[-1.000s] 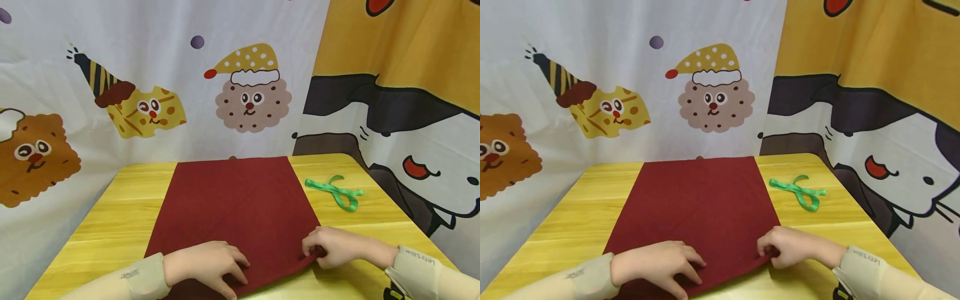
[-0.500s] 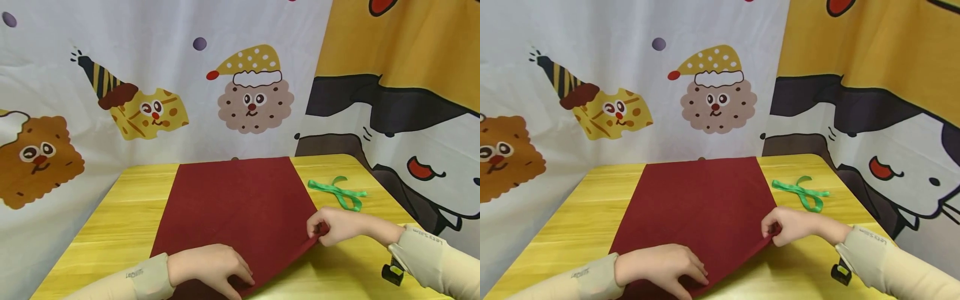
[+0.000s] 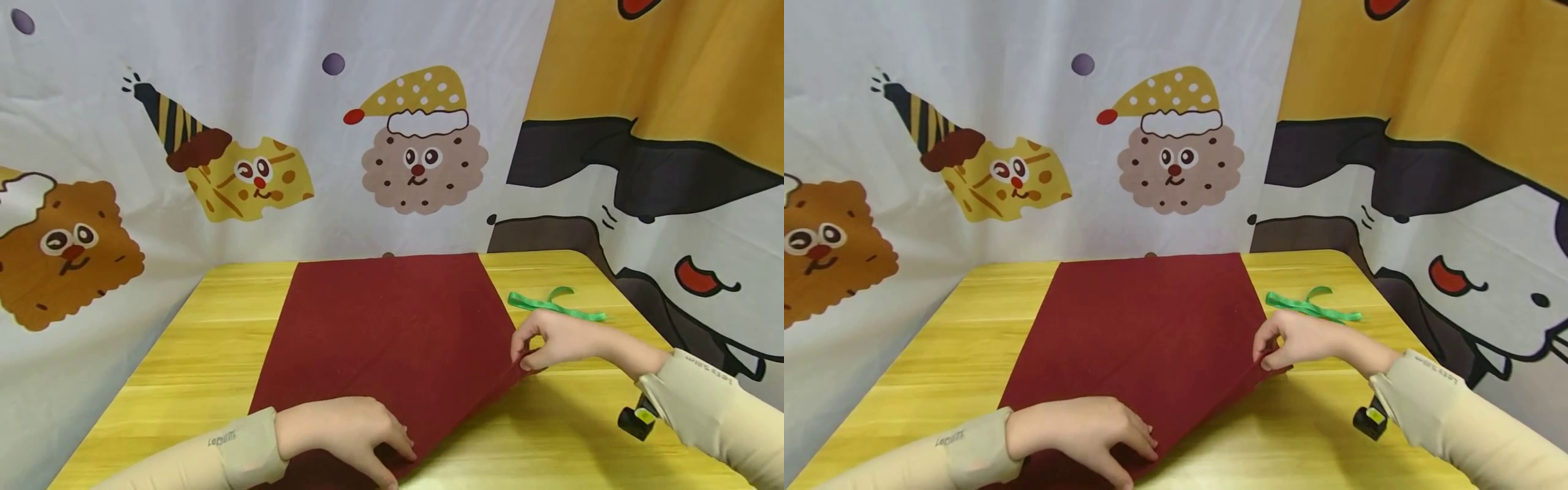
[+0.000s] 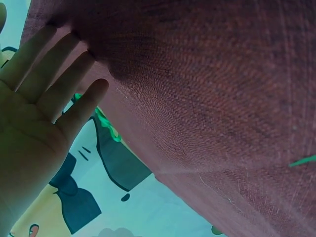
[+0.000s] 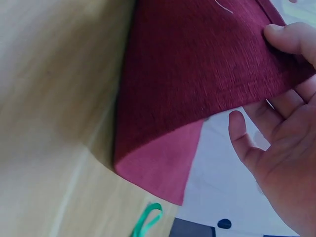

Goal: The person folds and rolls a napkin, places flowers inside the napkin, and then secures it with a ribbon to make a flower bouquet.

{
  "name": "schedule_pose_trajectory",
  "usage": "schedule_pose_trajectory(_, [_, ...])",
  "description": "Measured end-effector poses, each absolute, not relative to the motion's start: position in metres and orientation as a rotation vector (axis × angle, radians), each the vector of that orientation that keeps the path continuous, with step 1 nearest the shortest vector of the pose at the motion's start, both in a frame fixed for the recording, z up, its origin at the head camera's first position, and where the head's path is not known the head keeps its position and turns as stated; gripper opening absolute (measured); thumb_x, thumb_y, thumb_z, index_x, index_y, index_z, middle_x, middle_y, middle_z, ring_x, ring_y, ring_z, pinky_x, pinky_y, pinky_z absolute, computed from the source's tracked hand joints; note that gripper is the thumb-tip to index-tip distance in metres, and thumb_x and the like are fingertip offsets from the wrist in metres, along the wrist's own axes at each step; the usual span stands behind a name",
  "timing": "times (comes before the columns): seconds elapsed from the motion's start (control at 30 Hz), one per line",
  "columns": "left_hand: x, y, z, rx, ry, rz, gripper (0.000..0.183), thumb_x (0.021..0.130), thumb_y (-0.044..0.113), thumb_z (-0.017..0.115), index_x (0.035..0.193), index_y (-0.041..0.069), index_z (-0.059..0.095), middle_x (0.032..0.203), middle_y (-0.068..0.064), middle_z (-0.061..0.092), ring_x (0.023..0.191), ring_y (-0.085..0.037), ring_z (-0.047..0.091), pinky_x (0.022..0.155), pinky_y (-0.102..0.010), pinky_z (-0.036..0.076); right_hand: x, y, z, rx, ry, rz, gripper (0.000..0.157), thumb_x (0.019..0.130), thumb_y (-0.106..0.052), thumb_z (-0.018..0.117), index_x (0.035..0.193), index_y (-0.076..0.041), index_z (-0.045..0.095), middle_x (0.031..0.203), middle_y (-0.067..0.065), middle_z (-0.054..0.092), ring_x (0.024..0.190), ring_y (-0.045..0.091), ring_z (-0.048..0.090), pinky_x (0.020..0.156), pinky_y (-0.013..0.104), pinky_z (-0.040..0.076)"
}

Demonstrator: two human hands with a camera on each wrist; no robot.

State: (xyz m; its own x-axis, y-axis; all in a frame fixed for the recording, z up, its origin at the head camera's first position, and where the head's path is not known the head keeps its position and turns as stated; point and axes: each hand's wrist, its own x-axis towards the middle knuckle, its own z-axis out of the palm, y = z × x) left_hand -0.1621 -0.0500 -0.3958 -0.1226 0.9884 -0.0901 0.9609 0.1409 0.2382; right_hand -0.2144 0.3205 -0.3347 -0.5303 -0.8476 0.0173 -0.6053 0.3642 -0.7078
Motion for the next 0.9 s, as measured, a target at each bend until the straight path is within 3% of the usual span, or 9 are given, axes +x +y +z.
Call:
schedule_pose_trajectory(0.17, [-0.162,-0.050,-0.397,1.896,2.194,0.215,0.040,0.089,0.050,0.066,0.120,0.025,0.070,0.116,0.020,0.064,0.115,0.007,0.051,0.092,-0.009,0.037,-0.222,0.320,-0.326,-1.208,2.324,-0.972,0.012,0.087,-0.006,0.071,0.082,-0.018,0.073,0.071,-0.006,0.065,0.064,0.004,0.056,0.058,0.027,0.051])
schedule_pose_trajectory(0.33, [-0.163,-0.051,-0.398,1.813,2.180,0.289,0.040,0.089,0.048,0.066,0.121,0.025,0.070,0.116,0.017,0.064,0.114,0.008,0.051,0.089,-0.009,0.039,-0.227,0.318,-0.316,-1.172,2.457,-0.936,0.008,0.087,-0.016,0.074,0.080,-0.021,0.072,0.072,-0.009,0.065,0.069,0.008,0.057,0.063,0.027,0.048])
schedule_pose_trajectory(0.47, [-0.163,-0.051,-0.400,1.718,2.215,0.375,0.036,0.089,0.048,0.067,0.116,0.026,0.072,0.111,0.018,0.066,0.103,0.014,0.054,0.081,-0.007,0.042,-0.232,0.315,-0.309,-1.174,2.516,-0.905,0.006,0.087,-0.017,0.074,0.083,-0.022,0.073,0.076,-0.011,0.066,0.073,0.009,0.059,0.067,0.027,0.049])
schedule_pose_trajectory(0.73, [-0.158,-0.048,-0.402,1.507,2.381,0.505,0.023,0.079,0.045,0.077,0.092,0.026,0.075,0.083,0.026,0.066,0.073,0.019,0.051,0.064,-0.005,0.040,-0.242,0.313,-0.304,-1.177,2.498,-0.946,0.008,0.088,-0.012,0.071,0.085,-0.019,0.073,0.078,-0.008,0.067,0.073,0.012,0.060,0.068,0.028,0.050])
schedule_pose_trajectory(0.83, [-0.157,-0.048,-0.402,1.504,2.410,0.511,0.017,0.078,0.040,0.078,0.078,0.025,0.069,0.074,0.027,0.062,0.065,0.020,0.047,0.058,-0.005,0.039,-0.246,0.312,-0.304,-1.150,2.509,-0.954,0.007,0.089,-0.013,0.071,0.085,-0.019,0.073,0.078,-0.008,0.067,0.074,0.012,0.060,0.069,0.028,0.050])
schedule_pose_trajectory(0.9, [-0.158,-0.049,-0.401,1.514,2.401,0.532,0.024,0.080,0.036,0.077,0.069,0.023,0.060,0.064,0.027,0.053,0.056,0.019,0.037,0.051,-0.006,0.033,-0.249,0.311,-0.305,-1.130,2.516,-0.955,0.007,0.089,-0.013,0.071,0.085,-0.018,0.074,0.079,-0.007,0.068,0.075,0.012,0.061,0.070,0.029,0.050])
